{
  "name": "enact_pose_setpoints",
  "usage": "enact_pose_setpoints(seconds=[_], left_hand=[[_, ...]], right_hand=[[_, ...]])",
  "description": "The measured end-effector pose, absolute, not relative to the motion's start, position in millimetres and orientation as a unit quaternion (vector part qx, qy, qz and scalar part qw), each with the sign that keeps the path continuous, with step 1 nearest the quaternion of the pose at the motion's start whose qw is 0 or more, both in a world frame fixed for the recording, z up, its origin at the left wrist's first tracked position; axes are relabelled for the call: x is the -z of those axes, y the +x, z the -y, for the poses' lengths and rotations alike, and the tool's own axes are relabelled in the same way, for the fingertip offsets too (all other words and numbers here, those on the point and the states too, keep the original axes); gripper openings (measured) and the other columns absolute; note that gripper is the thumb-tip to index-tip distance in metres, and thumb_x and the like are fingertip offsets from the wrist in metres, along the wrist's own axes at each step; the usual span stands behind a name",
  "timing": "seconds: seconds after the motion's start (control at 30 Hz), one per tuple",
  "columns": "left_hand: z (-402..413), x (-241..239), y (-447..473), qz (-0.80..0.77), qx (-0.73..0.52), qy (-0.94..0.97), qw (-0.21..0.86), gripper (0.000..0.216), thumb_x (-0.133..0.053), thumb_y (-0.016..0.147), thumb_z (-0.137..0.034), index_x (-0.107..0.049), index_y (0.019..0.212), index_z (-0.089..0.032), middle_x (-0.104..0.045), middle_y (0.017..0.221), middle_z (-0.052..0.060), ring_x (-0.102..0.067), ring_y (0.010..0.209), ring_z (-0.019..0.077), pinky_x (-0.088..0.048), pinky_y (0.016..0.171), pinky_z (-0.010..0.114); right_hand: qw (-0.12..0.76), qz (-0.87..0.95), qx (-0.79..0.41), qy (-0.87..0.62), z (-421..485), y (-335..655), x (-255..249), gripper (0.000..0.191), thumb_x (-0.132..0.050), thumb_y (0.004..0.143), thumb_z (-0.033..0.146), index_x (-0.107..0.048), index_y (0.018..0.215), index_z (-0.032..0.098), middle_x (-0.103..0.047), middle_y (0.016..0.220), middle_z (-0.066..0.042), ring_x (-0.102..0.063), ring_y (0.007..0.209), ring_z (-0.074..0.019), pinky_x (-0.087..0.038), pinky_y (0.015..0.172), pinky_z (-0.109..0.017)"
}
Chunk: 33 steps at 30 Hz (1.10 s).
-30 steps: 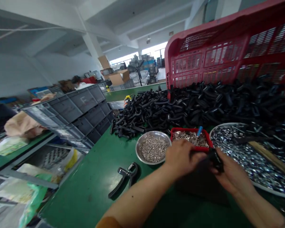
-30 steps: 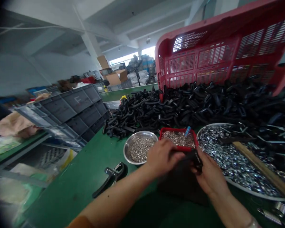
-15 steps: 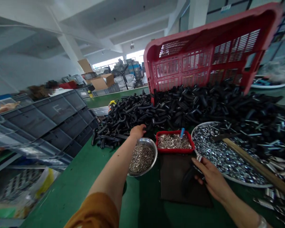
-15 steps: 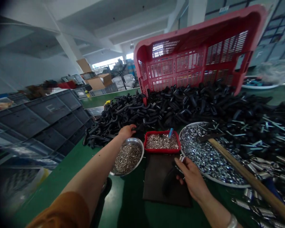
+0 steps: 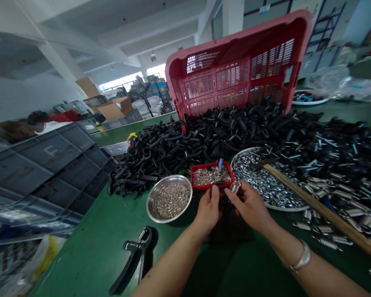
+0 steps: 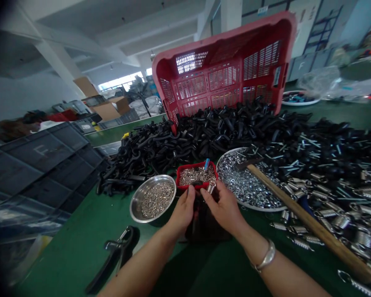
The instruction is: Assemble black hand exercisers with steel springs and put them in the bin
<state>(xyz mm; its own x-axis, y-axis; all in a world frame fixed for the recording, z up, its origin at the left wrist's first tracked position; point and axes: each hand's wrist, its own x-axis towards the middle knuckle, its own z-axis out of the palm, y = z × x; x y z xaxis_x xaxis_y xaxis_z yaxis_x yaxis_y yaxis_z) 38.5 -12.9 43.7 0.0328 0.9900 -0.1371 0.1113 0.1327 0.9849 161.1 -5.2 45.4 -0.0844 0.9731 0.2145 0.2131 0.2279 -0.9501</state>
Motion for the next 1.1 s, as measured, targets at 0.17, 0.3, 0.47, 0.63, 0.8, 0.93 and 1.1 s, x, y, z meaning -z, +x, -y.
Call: enact_pose_setpoints(seconds=[0.17, 0.3, 0.47, 0.63, 0.8, 0.93, 1.1], left_hand=[[13, -35, 39, -0.539, -0.456, 0.456, 0.541, 0.062, -0.029, 0.076, -0.069, -0.056, 0.086, -0.014, -0.048, 0.053, -0.002, -0.037, 0.038, 0.0071, -0.030, 0.036, 0.020], [12, -32, 37, -0.540, -0.460, 0.443, 0.548, 0.062, -0.028, 0.075, -0.070, -0.053, 0.079, -0.013, -0.043, 0.048, -0.004, -0.035, 0.035, 0.0065, -0.028, 0.034, 0.019], [13, -26, 35, -0.528, -0.458, 0.501, 0.510, 0.055, -0.035, 0.076, -0.066, -0.052, 0.075, -0.014, -0.046, 0.051, -0.003, -0.040, 0.039, 0.0072, -0.030, 0.038, 0.019], [17, -15, 37, -0.557, -0.454, 0.454, 0.527, 0.058, -0.028, 0.078, -0.067, -0.053, 0.078, -0.015, -0.043, 0.047, -0.004, -0.037, 0.036, 0.0081, -0.029, 0.038, 0.020], [15, -13, 35, -0.558, -0.455, 0.482, 0.498, 0.057, -0.026, 0.081, -0.063, -0.056, 0.080, -0.014, -0.055, 0.058, 0.001, -0.049, 0.050, 0.0123, -0.039, 0.052, 0.024], [15, -13, 32, -0.566, -0.455, 0.552, 0.411, 0.051, -0.029, 0.084, -0.056, -0.057, 0.082, -0.014, -0.062, 0.081, 0.008, -0.056, 0.074, 0.0168, -0.042, 0.068, 0.027], [17, -14, 30, -0.569, -0.403, 0.608, 0.379, 0.046, -0.029, 0.086, -0.051, -0.057, 0.085, -0.014, -0.063, 0.085, 0.009, -0.058, 0.078, 0.0178, -0.042, 0.071, 0.027]], right_hand=[[0.473, 0.680, -0.299, -0.473, 5, 165, -40, 0.017, -0.051, 0.081, 0.037, -0.049, 0.083, 0.020, -0.057, 0.070, -0.001, -0.054, 0.062, -0.0143, -0.042, 0.057, -0.026], [0.466, 0.695, -0.273, -0.474, 6, 164, -41, 0.017, -0.049, 0.082, 0.036, -0.050, 0.086, 0.020, -0.059, 0.072, -0.001, -0.055, 0.063, -0.0145, -0.042, 0.059, -0.026], [0.433, 0.716, -0.220, -0.502, 7, 164, -41, 0.016, -0.048, 0.082, 0.035, -0.049, 0.084, 0.019, -0.058, 0.070, -0.001, -0.054, 0.061, -0.0144, -0.039, 0.058, -0.026], [0.401, 0.734, -0.233, -0.495, 6, 164, -36, 0.019, -0.046, 0.083, 0.037, -0.046, 0.076, 0.019, -0.054, 0.062, 0.000, -0.050, 0.056, -0.0134, -0.037, 0.055, -0.025], [0.382, 0.747, -0.226, -0.495, 9, 166, -39, 0.016, -0.044, 0.084, 0.034, -0.046, 0.079, 0.020, -0.056, 0.065, -0.001, -0.051, 0.059, -0.0141, -0.036, 0.056, -0.026], [0.311, 0.775, -0.234, -0.498, 9, 170, -42, 0.017, -0.041, 0.084, 0.032, -0.044, 0.073, 0.020, -0.055, 0.064, -0.002, -0.051, 0.059, -0.0149, -0.034, 0.055, -0.026], [0.252, 0.788, -0.242, -0.506, 8, 175, -44, 0.018, -0.039, 0.084, 0.033, -0.044, 0.072, 0.020, -0.056, 0.066, -0.003, -0.052, 0.061, -0.0157, -0.034, 0.056, -0.026]])
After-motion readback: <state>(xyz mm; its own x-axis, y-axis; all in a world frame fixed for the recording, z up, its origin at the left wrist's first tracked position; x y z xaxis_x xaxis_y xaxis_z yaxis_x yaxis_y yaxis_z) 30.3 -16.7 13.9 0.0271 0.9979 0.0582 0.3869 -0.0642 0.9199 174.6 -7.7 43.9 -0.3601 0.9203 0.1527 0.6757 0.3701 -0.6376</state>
